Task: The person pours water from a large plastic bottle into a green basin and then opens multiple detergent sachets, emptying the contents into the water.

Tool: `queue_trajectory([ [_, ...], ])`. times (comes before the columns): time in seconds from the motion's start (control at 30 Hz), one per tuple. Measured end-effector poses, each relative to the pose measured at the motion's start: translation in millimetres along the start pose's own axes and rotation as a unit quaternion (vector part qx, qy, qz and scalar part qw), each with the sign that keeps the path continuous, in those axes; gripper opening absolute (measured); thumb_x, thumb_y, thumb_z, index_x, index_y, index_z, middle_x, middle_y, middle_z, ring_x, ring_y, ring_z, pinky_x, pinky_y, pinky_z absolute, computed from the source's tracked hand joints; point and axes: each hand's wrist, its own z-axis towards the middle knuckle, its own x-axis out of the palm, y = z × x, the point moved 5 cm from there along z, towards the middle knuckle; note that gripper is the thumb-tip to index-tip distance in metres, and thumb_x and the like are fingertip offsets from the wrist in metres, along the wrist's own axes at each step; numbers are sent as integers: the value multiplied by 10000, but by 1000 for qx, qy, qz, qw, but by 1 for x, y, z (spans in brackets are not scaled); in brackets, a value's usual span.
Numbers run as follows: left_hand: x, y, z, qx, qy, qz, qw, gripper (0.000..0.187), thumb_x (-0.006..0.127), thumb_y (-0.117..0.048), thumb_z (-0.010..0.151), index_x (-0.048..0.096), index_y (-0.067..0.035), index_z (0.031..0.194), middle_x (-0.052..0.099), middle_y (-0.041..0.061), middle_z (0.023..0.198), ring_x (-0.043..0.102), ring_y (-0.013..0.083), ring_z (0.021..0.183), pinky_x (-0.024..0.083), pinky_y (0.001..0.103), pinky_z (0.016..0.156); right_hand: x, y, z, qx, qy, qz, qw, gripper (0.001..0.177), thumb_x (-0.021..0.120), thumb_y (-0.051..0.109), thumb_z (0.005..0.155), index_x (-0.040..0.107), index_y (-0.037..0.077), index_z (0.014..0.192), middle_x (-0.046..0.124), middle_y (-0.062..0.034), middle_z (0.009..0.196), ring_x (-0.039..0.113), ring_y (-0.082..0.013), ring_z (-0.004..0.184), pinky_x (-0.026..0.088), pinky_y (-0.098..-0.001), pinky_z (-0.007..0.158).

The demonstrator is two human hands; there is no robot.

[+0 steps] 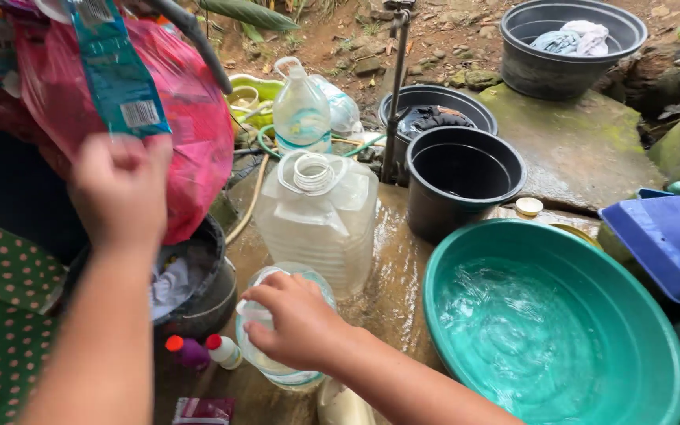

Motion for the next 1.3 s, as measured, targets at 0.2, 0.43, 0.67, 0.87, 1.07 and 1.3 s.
queue_trajectory([
  [0.2, 37, -1, 84, 78, -17, 180, 980, 644, 859, -305, 812, 626, 93, 1261, 567, 285, 1260, 529, 471, 1168, 431, 587, 931, -31, -35, -20, 121, -18, 81, 989, 373, 709, 291, 878, 714, 109, 1204, 633, -121, 1249, 605, -306, 1200, 482, -429, 1021],
  [0.43, 40, -56, 59, 41, -46, 190, 980, 284, 663, -110, 989, 734, -53, 1258, 638, 135, 1228, 581, 371, 1149, 403, 594, 940, -71, -112, -49, 245, -36, 119, 962, 393, 684, 321, 893, 706, 94, 1213, 640, -85, 1242, 654, -218, 1122, 561, -351, 925],
  [0.67, 50, -206, -82, 58, -50, -167, 983, 389, 542, 96, 1003, 620, -15, 1367, 635, 154, 1274, 618, 325, 1216, 481, 407, 1109, -129, -142, -85, 329, -190, 495, 781, 567, 655, 404, 863, 583, 136, 1357, 659, -103, 1251, 632, -258, 1044, 528, -439, 874],
  [0.87, 155, -233, -197, -137, 118, -487, 855, 344, 532, 73, 968, 654, -16, 1278, 653, 96, 1241, 633, 204, 1163, 502, 377, 1051, -151, -167, -116, 268, -254, 600, 709, 599, 587, 527, 842, 504, 269, 1376, 664, -59, 1220, 657, -277, 1092, 535, -526, 879],
  [1.07, 245, -188, -305, -432, 228, -542, 684, 597, 610, -489, 977, 582, -85, 1416, 667, 47, 1319, 607, 113, 1186, 461, 299, 1029, -62, -233, -148, 305, -116, 521, 789, 490, 598, 438, 990, 634, 93, 1336, 696, -45, 1144, 636, -184, 1004, 539, -391, 867],
  [1.3, 272, -143, -397, -661, 326, -540, 407, 577, 762, -577, 809, 664, -111, 1132, 691, 124, 1008, 681, 271, 898, 556, 473, 851, -53, -269, -189, 457, -4, 379, 805, 425, 637, 358, 937, 723, 65, 1232, 752, -64, 1075, 721, -195, 920, 586, -420, 545],
])
